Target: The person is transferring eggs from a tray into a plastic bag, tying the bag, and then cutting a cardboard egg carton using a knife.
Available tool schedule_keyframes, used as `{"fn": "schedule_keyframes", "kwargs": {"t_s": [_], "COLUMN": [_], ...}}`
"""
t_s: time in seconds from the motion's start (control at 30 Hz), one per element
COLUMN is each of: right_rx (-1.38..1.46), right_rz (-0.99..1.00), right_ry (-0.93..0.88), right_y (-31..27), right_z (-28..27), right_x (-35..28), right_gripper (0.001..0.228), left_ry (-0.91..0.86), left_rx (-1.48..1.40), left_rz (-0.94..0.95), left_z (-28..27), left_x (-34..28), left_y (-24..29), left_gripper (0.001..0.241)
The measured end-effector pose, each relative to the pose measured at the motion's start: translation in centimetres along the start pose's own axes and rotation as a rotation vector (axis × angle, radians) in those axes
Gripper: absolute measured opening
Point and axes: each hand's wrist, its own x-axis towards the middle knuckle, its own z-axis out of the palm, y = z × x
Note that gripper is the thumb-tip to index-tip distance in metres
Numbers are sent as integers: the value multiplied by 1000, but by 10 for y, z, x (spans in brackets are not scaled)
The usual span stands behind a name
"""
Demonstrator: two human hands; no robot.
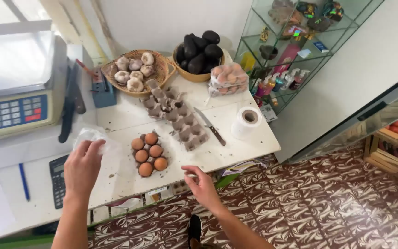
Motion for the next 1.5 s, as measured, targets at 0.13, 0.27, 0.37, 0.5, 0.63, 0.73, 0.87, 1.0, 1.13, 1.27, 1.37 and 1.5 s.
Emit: {"fn": "schedule_keyframes", "kwargs": {"t_s": [0.13,0.27,0.37,0.5,0.63,0.73,0.87,1.0,1.13,1.27,1.37,1.5], "right_rx": [-12,-18,-97,-142,-155,-91,41,151,375,805,1032,1145], "right_rz": [38,45,36,66,-24,24,72,106,170,288,320,226], "right_ry": [-19,-54,-171,-182,-34,25,67,113,139,115,8,-107], "right_y": [-2,-3,-15,-21,-8,-18,-15,-19,-42,-31,-21,-5], "right_z": [1,12,24,43,66,72,86,91,83,91,91,86], "right_x": [40,74,88,103,111,106,104,99,98,110,116,122], "right_gripper": [58,59,63,72,67,65,65,60,49,43,43,46], "left_ry": [-13,282,-87,-310,-360,-474,-430,-519,-417,-465,-470,-537], "left_rx": [167,214,-401,-727,-1341,-1386,-1461,-1475,-1651,-1440,-1427,-1439], "left_rz": [-205,-138,-614,-1012,-1510,-1678,-1776,-1746,-1723,-1560,-1565,-1371], "left_z": [-10,0,49,45,20,23,51,56,72,39,27,13], "left_x": [-13,-73,-130,-78,-12,8,-1,-10,-29,-4,4,4], "left_y": [39,89,103,116,115,112,101,101,107,105,106,100], "left_gripper": [78,22,15,38,58,61,59,57,51,62,64,61]}}
